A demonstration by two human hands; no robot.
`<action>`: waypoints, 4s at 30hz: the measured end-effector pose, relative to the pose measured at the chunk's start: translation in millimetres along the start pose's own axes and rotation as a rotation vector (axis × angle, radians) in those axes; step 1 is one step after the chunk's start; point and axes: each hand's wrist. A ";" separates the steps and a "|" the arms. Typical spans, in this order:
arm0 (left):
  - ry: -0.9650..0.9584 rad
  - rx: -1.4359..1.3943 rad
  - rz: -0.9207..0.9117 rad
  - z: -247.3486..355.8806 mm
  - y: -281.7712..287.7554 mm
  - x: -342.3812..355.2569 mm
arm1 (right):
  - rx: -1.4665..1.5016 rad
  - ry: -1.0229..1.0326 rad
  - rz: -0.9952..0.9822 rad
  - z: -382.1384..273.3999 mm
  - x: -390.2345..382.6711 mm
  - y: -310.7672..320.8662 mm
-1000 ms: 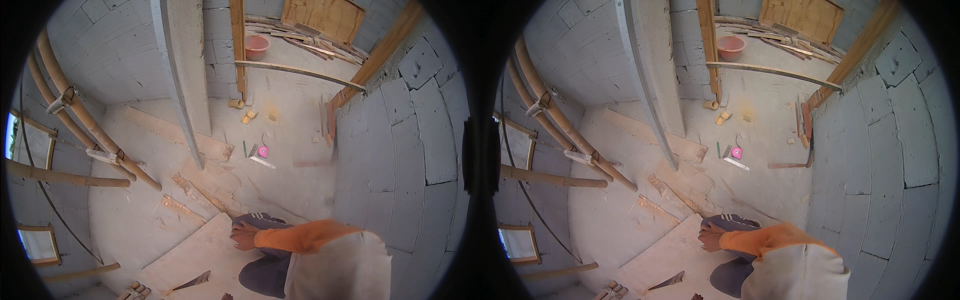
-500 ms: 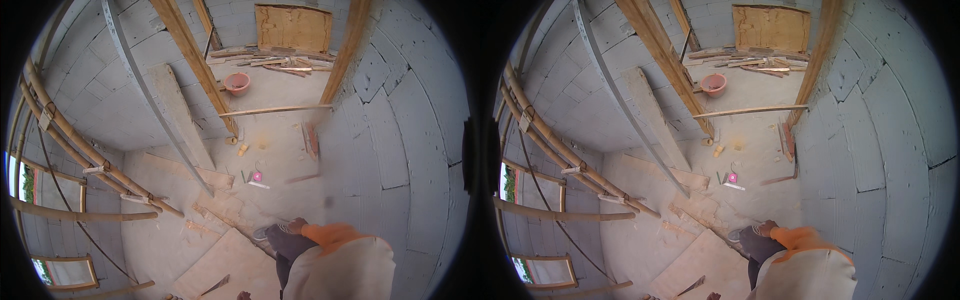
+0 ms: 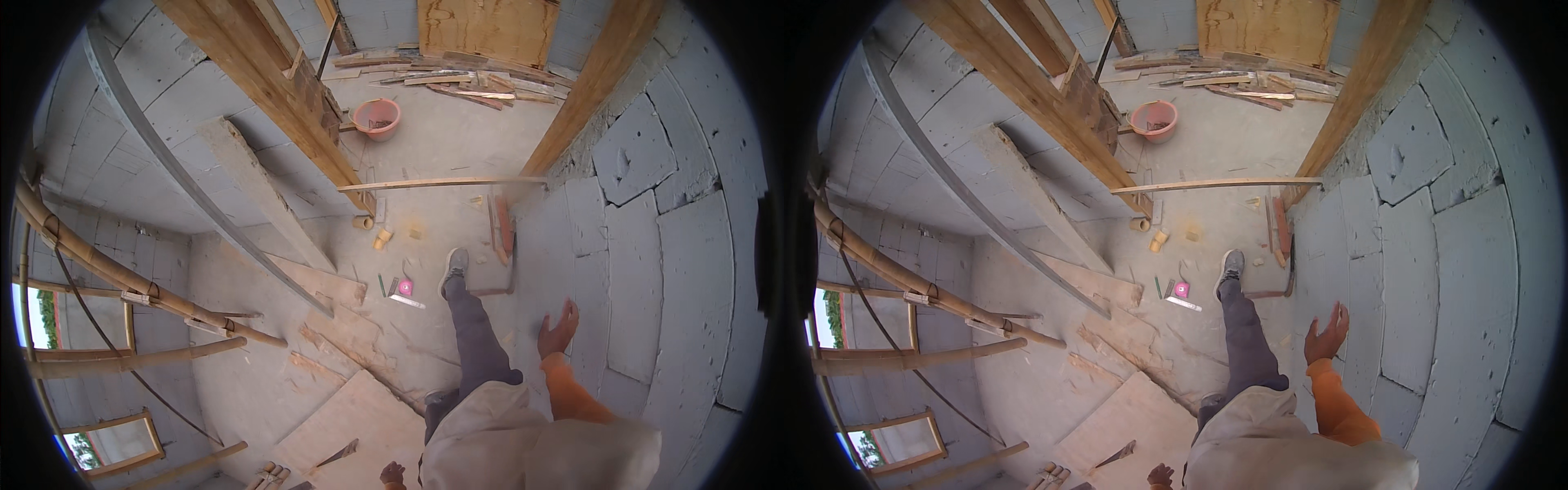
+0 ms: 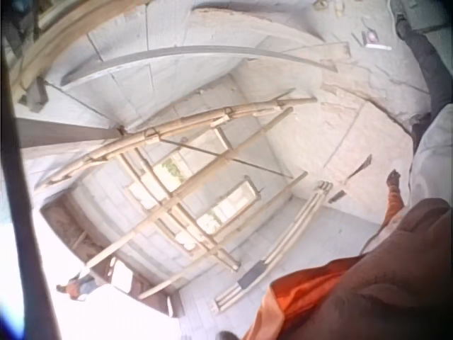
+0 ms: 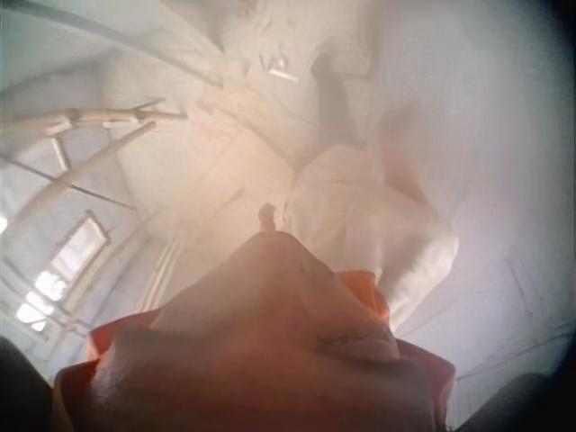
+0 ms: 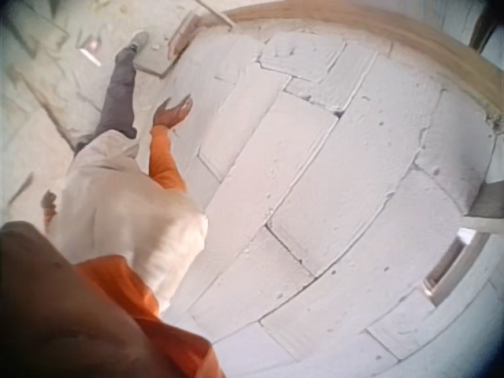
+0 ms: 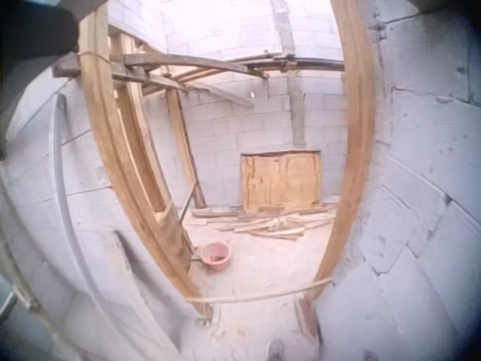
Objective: The person saws a piece of plywood in half using a hand saw while kneeling on the floor, then stands up and picks up a metal rod.
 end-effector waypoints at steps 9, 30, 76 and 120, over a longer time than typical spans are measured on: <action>0.323 -0.692 0.132 227.4 107.2 125.2 | -0.196 0.392 0.989 -214.3 404.9 97.0; 0.091 -0.262 0.440 444.3 191.8 279.7 | -0.392 0.333 1.332 -198.9 577.1 94.0; 0.892 -0.976 0.661 622.5 309.4 1248.6 | -0.892 0.400 0.854 -420.7 571.9 -273.6; -0.624 -1.842 -0.073 994.9 283.6 328.7 | -0.379 -0.006 1.370 -239.1 604.9 3.6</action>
Point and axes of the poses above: each hand's wrist, its own x-axis towards the middle knuckle, its own y-axis out of the back of the hand, z = x × y, and after that the axes turned 6 degrees about -y, right-handed
